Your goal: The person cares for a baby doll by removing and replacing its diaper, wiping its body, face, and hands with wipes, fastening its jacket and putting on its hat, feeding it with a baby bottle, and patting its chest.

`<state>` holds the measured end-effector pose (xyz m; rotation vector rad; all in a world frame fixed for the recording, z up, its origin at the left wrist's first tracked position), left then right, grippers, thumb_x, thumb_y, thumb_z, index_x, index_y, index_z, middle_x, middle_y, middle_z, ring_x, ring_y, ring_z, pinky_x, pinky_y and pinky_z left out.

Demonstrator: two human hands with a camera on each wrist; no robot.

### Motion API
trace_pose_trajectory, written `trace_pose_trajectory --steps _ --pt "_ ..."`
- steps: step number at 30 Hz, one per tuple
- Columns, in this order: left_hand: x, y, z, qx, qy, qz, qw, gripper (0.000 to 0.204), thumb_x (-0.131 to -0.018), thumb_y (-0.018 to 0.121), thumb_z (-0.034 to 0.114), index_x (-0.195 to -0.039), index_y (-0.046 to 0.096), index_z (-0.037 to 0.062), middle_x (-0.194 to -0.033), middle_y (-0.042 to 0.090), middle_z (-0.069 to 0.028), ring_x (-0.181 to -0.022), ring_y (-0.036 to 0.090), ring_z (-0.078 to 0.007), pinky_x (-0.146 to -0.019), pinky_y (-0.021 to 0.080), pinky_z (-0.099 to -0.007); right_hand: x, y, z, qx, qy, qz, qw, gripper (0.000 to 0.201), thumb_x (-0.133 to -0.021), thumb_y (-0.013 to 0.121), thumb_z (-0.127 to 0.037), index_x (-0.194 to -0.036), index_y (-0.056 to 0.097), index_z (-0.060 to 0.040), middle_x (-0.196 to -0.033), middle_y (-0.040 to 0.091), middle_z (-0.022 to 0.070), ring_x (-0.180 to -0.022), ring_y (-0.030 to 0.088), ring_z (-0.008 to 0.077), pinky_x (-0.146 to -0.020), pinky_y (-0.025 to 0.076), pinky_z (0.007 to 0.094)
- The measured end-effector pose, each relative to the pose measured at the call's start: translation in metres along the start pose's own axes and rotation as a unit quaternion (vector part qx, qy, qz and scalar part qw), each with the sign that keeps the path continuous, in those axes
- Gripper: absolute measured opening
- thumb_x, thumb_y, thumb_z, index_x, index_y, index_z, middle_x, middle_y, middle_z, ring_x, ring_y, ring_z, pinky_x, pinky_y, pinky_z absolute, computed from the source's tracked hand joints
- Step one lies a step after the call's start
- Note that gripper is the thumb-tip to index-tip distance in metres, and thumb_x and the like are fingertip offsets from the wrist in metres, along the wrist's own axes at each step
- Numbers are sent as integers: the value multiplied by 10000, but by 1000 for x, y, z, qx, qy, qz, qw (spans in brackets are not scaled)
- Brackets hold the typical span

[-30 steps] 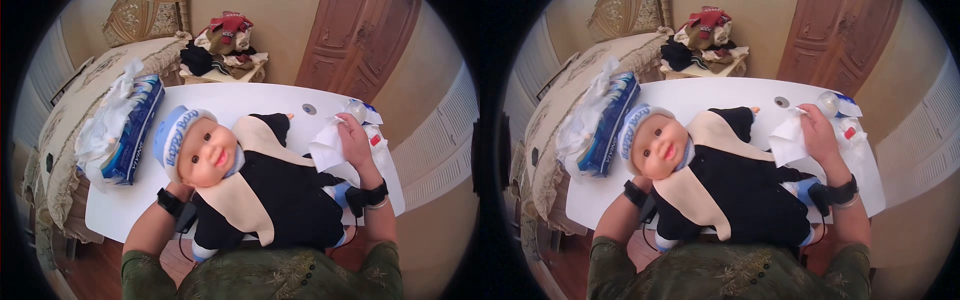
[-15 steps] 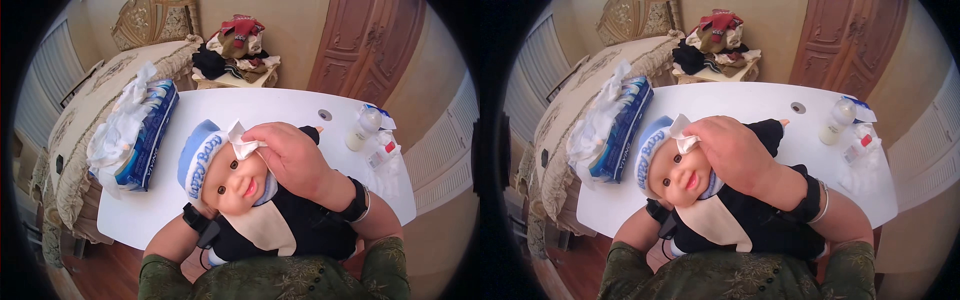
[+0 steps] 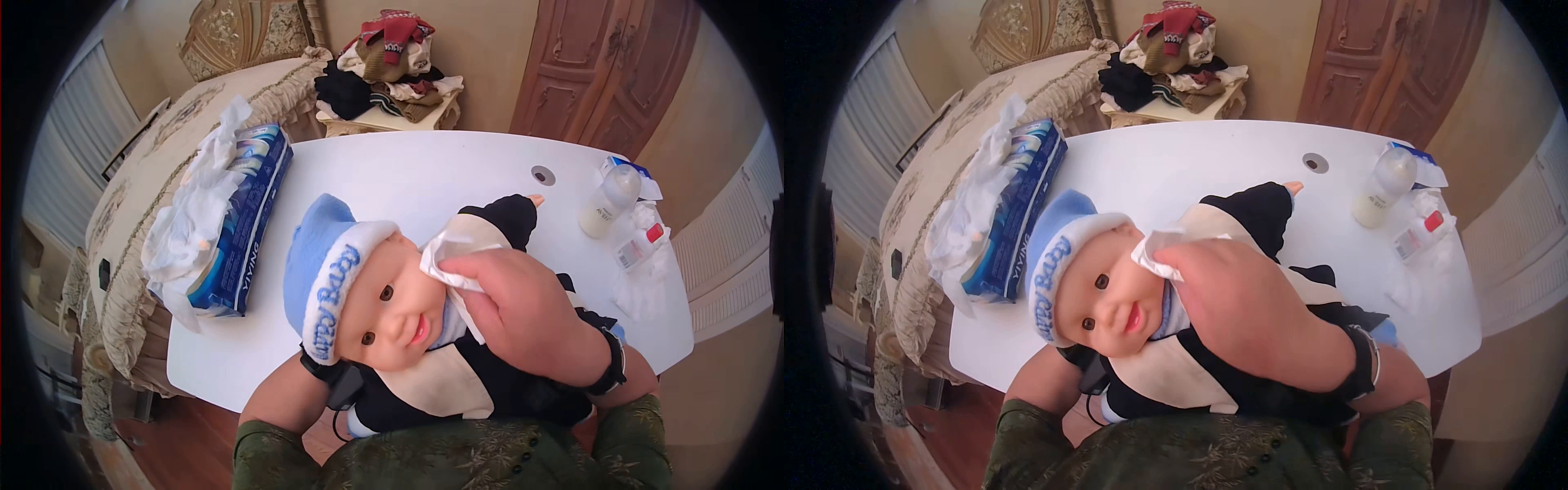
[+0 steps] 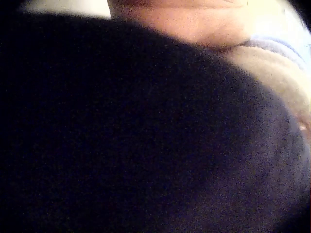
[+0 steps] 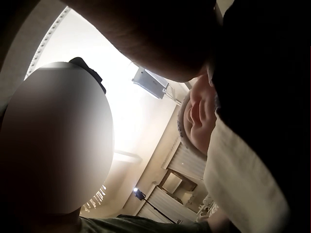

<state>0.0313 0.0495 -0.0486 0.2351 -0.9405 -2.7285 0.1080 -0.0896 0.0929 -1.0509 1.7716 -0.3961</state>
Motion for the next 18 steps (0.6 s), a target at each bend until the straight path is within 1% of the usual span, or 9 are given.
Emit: trace_pose_trajectory --steps 5,7,8,10,11,14,16,17,18 --pt "5 2 1 -22 -43 15 999 566 -854 658 27 -1360 409 -23 -1364 469 -156 -1205 509 -217 -1067 396 -315 14 -4 -16 10 -18 -9 1000 266 -803 574 -13 -1068 587 -22 -813 573 133 -740 577 308 -639 466 387" --pt "13 15 7 -20 -21 9 1000 560 -940 555 125 -1433 321 3 -1436 406 -123 -1318 395 -193 -1126 300 -294 18 -4 -22 24 -48 -9 999 294 -766 601 -26 -1060 588 -16 -776 542 107 -713 564 271 -627 469 353" --pt "15 12 3 -23 -25 9 999 560 -940 555 125 -1433 321 3 -1436 406 -123 -1318 395 -193 -1126 300 -294 20 -2 -21 21 -45 -6 999 294 -766 601 -26 -1060 588 -16 -776 542 107 -713 564 271 -627 469 353" --pt "18 -9 -2 58 0 94 994 543 -957 528 157 -1435 315 11 -1429 413 -112 -1310 399 -176 -1118 303 -283 24 1 -28 38 -107 10 993 272 -749 613 -58 -1017 596 -15 -784 535 89 -706 551 244 -639 475 336" --pt "17 -5 1 56 -3 95 994 543 -957 528 157 -1435 315 11 -1429 413 -112 -1310 399 -176 -1118 303 -283 24 1 -28 37 -105 12 994 272 -749 613 -58 -1017 596 -15 -784 535 89 -706 551 244 -639 475 336" --pt "14 19 18 15 9 75 997 414 -949 533 147 -1325 435 5 -1297 510 -102 -1185 493 -171 -1048 375 -272 26 2 -34 54 -136 8 989 227 -757 606 -79 -977 605 -23 -801 536 84 -711 546 226 -655 482 322" --pt "12 34 28 -13 17 61 998 339 -944 537 140 -1253 515 2 -1209 576 -96 -1101 556 -168 -1001 423 -266 27 4 -38 57 -178 -30 982 199 -761 602 -100 -949 609 -36 -824 545 88 -731 553 222 -664 484 317" --pt "12 37 29 -17 15 61 998 339 -944 537 140 -1253 515 2 -1209 576 -96 -1101 556 -168 -1001 423 -266 26 1 -37 56 -176 -26 982 199 -761 602 -100 -949 609 -36 -824 545 88 -731 553 222 -664 484 317" --pt "11 38 32 -93 28 75 992 338 -948 535 142 -1255 516 2 -1206 578 -96 -1105 553 -167 -1006 418 -266 27 2 -38 46 -195 -56 978 227 -729 628 -90 -951 639 -45 -846 581 77 -725 575 222 -654 492 325"
Point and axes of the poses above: each hand's wrist, its own x-axis away from the middle knuckle, its own y-axis out of the palm, z = x × y, the point moved 7 cm from there along -x, towards the middle knuckle
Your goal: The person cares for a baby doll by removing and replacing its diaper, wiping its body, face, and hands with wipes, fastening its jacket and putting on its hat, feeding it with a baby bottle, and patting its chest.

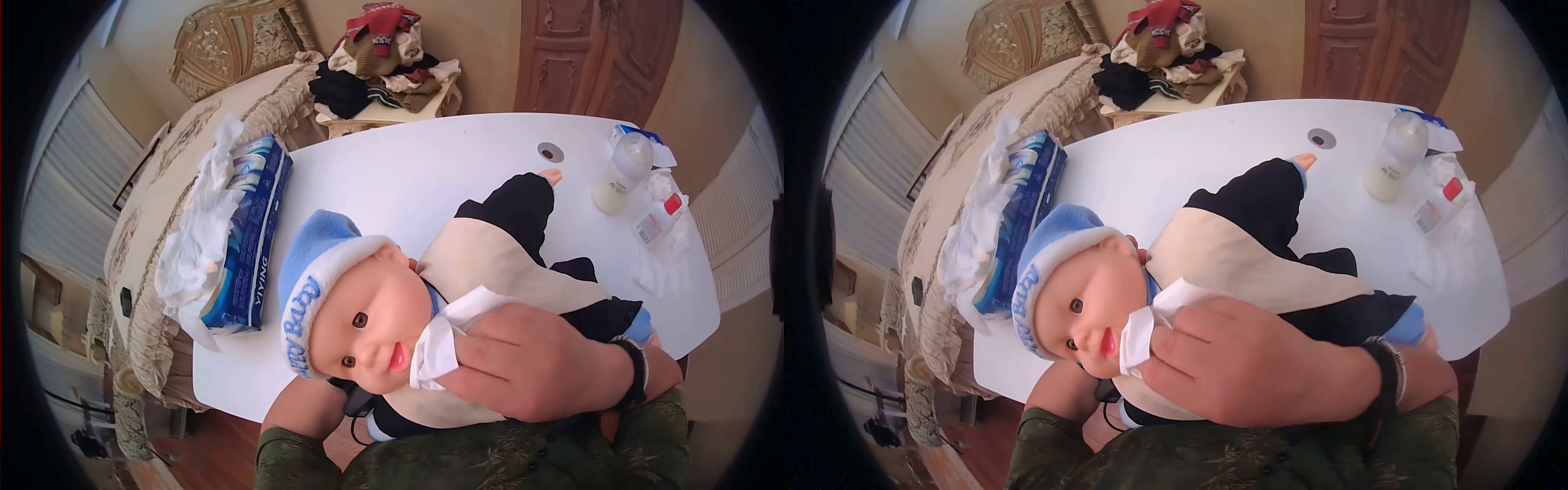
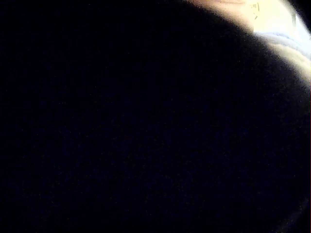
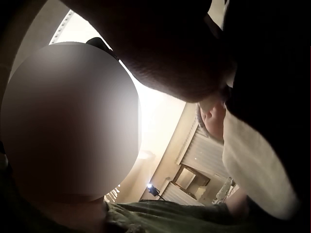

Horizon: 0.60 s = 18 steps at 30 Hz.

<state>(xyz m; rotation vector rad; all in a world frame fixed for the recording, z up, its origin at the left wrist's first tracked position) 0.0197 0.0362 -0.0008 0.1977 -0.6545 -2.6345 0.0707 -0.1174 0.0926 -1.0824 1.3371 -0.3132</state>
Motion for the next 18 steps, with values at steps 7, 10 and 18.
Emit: trace_pose_trajectory --steps 7,10,18 --pt "8 1 -2 54 -28 -13 998 455 -947 549 121 -1364 410 3 -1337 491 -127 -1208 495 -186 -1092 348 -286 -20 -41 62 -64 143 131 979 246 -763 608 -27 -1004 656 -38 -923 660 100 -765 625 275 -656 491 387" --pt "5 -25 -31 66 -112 -21 991 504 -963 521 109 -1414 330 -5 -1405 420 -154 -1285 431 -197 -1111 335 -307 -32 -16 61 -29 70 123 989 261 -764 599 -22 -1021 640 -34 -941 653 110 -810 616 295 -689 485 402" --pt "10 3 -12 66 -200 40 977 540 -975 506 130 -1441 275 -15 -1441 373 -169 -1312 407 -224 -1109 342 -322 -36 8 56 -37 86 61 994 283 -769 573 -43 -1046 629 -32 -892 600 99 -823 581 289 -744 469 379"
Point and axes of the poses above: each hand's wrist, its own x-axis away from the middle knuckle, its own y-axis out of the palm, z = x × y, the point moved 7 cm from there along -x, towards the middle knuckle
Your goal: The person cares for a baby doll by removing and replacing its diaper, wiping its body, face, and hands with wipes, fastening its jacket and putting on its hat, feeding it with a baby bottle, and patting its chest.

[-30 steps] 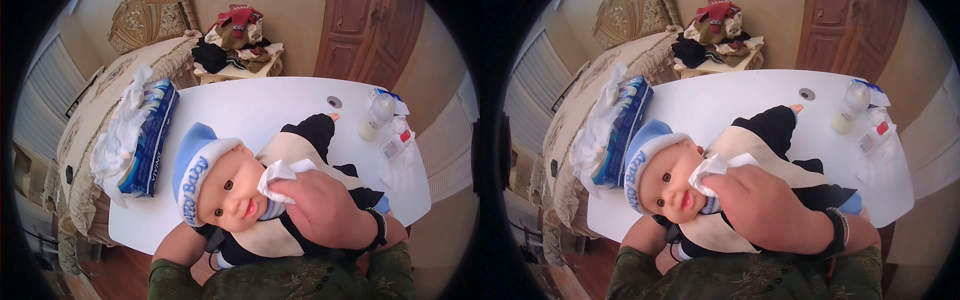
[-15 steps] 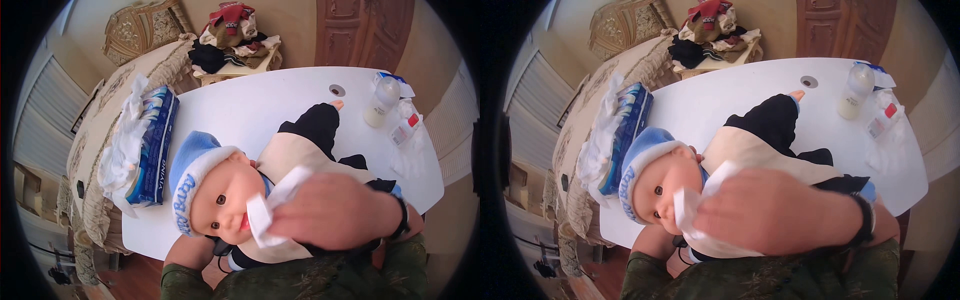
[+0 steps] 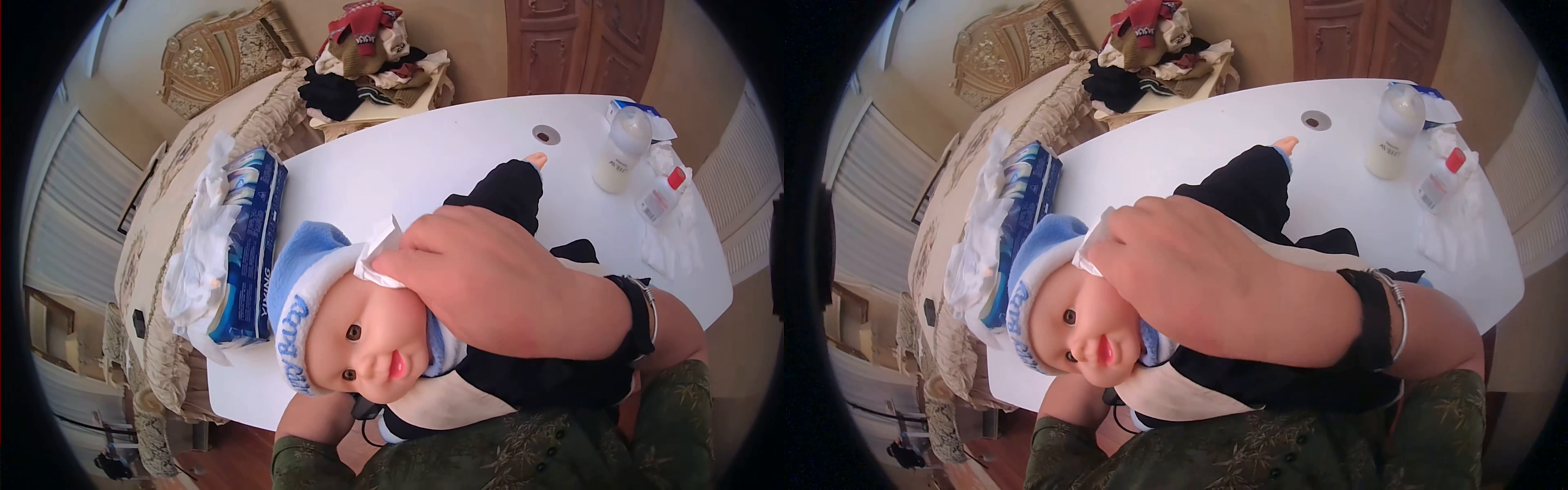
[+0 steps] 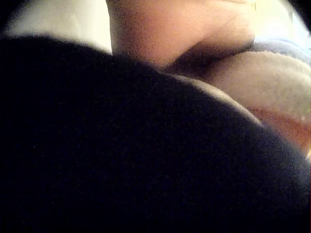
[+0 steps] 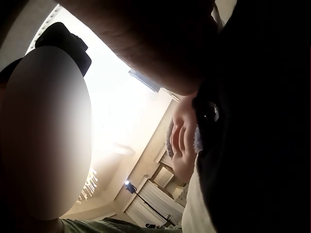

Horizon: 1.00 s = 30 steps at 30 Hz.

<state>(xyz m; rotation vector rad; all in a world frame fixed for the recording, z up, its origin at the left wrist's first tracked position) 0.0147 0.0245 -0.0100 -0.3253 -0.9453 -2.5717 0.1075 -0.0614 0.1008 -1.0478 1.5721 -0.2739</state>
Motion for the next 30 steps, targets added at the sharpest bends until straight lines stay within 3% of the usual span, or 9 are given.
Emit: trace_pose_trajectory --steps 3,6,8,14,18,21,22,25,30 --pt "1 -17 -7 -47 47 -42 997 591 -955 539 130 -1448 248 -20 -1450 361 -164 -1328 387 -225 -1128 308 -329 7 -10 -10 -9 12 -14 1000 291 -779 560 -50 -1061 628 -31 -922 599 95 -825 575 278 -736 460 367" --pt "1 -24 1 -45 162 20 986 640 -922 593 137 -1449 258 -5 -1456 355 -156 -1338 369 -232 -1147 268 -343 18 -14 -19 -3 36 -38 999 318 -772 572 -65 -1084 631 -32 -912 591 81 -802 574 251 -726 454 352" --pt "22 11 25 -258 215 -49 941 651 -903 624 148 -1443 287 14 -1463 347 -146 -1342 357 -235 -1153 253 -355 26 -16 -27 46 18 -26 998 342 -763 587 -80 -1098 633 -29 -915 590 71 -768 574 230 -711 454 345" --pt "14 12 20 -488 277 -12 828 649 -906 627 167 -1446 294 31 -1471 338 -136 -1338 360 -235 -1150 258 -361 35 -21 -33 11 -40 -23 999 301 -760 593 -72 -1050 646 -12 -893 602 84 -696 567 233 -624 455 354" --pt "12 10 18 -439 262 -4 860 638 -915 611 171 -1448 289 32 -1473 335 -134 -1341 354 -233 -1151 254 -357 17 -35 3 33 39 28 998 253 -778 568 -51 -1013 658 -24 -816 589 102 -681 561 271 -606 455 361" --pt "8 11 17 -387 247 0 888 627 -925 595 175 -1451 285 33 -1475 332 -132 -1345 348 -231 -1151 251 -353 -5 -12 32 27 120 -91 988 188 -811 521 -93 -930 656 -39 -795 586 158 -788 576 333 -698 470 418" --pt "8 9 16 -369 242 3 897 623 -928 590 176 -1451 283 33 -1476 331 -131 -1346 346 -230 -1152 249 -351 -10 -2 35 26 162 -190 968 189 -808 511 -110 -889 666 -38 -828 602 160 -839 581 327 -750 466 428" --pt "8 4 15 -311 228 17 922 612 -938 573 180 -1453 278 33 -1478 327 -129 -1349 340 -228 -1152 246 -347 -16 21 36 62 174 -292 939 202 -805 504 -112 -873 684 -49 -832 602 155 -834 580 324 -783 463 421" --pt "8 -5 10 -211 204 37 955 594 -954 547 187 -1457 270 34 -1482 322 -125 -1354 329 -225 -1153 240 -340 -14 22 42 53 176 -296 937 220 -803 509 -131 -878 707 -73 -818 597 143 -866 572 308 -877 413 397"
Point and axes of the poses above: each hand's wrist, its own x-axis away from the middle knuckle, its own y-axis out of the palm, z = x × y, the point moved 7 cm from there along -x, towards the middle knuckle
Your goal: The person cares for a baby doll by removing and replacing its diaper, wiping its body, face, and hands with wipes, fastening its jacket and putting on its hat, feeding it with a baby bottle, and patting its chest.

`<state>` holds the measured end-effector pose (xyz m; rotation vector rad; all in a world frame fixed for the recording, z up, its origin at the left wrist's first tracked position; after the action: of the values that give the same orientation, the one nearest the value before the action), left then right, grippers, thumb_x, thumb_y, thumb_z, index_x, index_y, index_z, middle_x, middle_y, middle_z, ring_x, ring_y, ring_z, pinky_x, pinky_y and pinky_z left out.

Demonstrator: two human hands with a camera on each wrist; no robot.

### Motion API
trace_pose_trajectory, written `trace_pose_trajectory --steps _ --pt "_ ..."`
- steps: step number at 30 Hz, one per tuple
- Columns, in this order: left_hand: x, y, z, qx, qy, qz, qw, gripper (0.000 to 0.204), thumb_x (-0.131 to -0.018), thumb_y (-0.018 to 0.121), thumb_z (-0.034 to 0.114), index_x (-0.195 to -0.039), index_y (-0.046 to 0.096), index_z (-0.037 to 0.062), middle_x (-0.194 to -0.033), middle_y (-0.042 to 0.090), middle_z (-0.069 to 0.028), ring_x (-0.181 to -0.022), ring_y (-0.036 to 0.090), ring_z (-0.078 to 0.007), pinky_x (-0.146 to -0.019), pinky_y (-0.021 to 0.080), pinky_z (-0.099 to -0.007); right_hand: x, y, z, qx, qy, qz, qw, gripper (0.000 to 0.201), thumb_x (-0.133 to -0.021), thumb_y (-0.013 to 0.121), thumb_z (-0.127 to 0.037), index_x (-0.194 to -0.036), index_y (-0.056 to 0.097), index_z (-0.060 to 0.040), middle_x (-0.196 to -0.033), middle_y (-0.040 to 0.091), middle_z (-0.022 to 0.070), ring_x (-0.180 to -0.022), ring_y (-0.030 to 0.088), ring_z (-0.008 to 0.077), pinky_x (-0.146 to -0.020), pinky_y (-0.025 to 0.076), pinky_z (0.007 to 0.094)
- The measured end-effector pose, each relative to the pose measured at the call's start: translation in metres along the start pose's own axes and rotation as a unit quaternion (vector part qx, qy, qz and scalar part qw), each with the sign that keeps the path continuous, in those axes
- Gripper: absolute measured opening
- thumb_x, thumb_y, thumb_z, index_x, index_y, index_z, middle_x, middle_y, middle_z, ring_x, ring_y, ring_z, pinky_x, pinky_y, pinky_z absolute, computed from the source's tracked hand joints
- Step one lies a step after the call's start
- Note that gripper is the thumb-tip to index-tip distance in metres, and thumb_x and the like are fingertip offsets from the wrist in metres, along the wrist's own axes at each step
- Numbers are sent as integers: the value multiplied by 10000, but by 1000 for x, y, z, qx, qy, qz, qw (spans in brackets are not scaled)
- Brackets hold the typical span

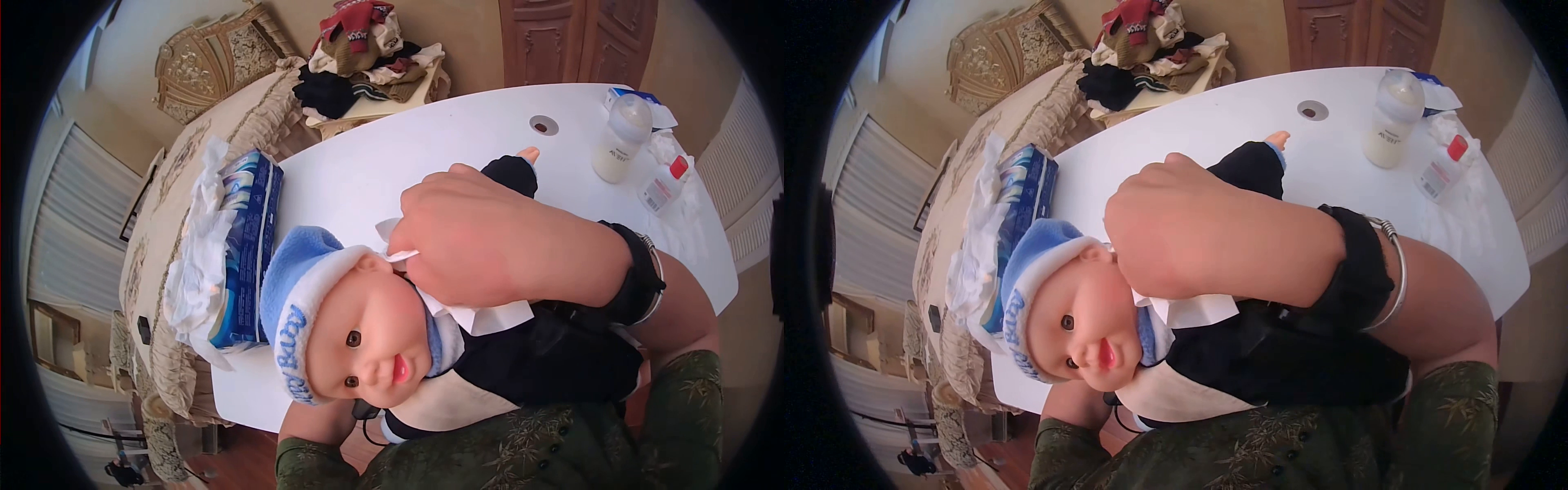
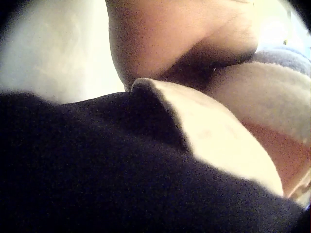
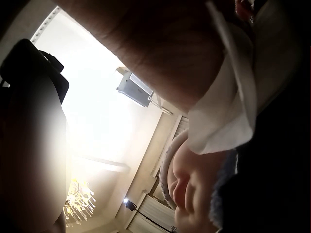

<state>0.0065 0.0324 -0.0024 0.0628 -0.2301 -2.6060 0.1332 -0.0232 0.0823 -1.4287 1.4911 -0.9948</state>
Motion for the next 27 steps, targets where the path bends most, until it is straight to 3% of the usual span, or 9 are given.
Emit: trace_pose_trajectory --steps 5,12,17,18,20,21,23,26,27 --pt "1 -2 -7 93 -40 27 994 576 -970 520 194 -1461 262 35 -1485 316 -121 -1360 319 -221 -1155 234 -332 8 -2 -2 -4 -11 -31 999 254 -800 512 -121 -934 728 -111 -809 575 108 -889 546 266 -909 346 367" --pt "6 -7 -15 207 -84 66 973 555 -990 487 202 -1465 253 37 -1490 309 -116 -1366 306 -217 -1156 227 -324 32 -8 -10 -6 -72 103 992 242 -756 560 -92 -929 726 -125 -822 529 60 -852 501 237 -844 320 372" --pt "0 -9 3 114 -94 -6 989 645 -874 668 145 -1415 338 22 -1416 414 -130 -1299 415 -231 -1130 306 -359 56 -16 -20 1 -114 206 972 237 -696 613 -58 -900 710 -128 -805 507 34 -821 483 223 -827 312 373" --pt "-3 -13 -4 115 -91 -5 989 645 -874 668 145 -1415 338 22 -1416 414 -130 -1299 415 -231 -1130 306 -359 60 -17 -23 7 -116 208 971 250 -680 623 -42 -897 705 -133 -805 502 27 -808 479 219 -821 311 371" --pt "-12 -1 3 37 44 -110 992 612 -857 671 118 -1383 373 19 -1345 474 -123 -1248 462 -225 -1098 357 -341 69 -19 -27 13 -120 209 971 265 -664 632 -26 -894 700 -138 -806 497 20 -795 474 215 -816 310 369" --pt "-13 2 8 37 46 -109 992 612 -857 671 118 -1383 373 19 -1345 474 -123 -1248 462 -225 -1098 357 -341 72 -20 -30 17 -128 207 970 270 -666 638 -26 -902 700 -141 -801 497 15 -778 477 209 -807 316 363" --pt "-16 10 11 133 -65 -112 983 591 -834 678 92 -1351 403 13 -1289 504 -117 -1206 493 -226 -1070 390 -318 73 -22 -31 24 -139 204 969 274 -668 643 -27 -909 699 -145 -796 497 11 -762 479 203 -798 322 357" --pt "-13 2 7 98 29 -113 988 617 -842 679 82 -1378 382 7 -1329 489 -133 -1218 493 -226 -1068 398 -326 66 -34 -27 -39 -170 228 958 254 -700 634 -16 -924 692 -120 -782 518 32 -741 499 218 -741 363 353" --pt "-11 4 10 98 32 -112 988 617 -842 679 82 -1378 382 7 -1329 489 -133 -1218 493 -226 -1068 398 -326 59 -36 -21 -63 -139 232 961 227 -733 619 -30 -939 687 -98 -786 537 54 -757 519 238 -725 390 362"
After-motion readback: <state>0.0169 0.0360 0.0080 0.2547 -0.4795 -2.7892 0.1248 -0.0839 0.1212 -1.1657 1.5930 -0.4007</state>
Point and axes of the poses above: each hand's wrist, its own x-axis away from the middle knuckle, its own y-axis out of the palm, z = x × y, the point moved 7 cm from there along -x, towards the middle knuckle
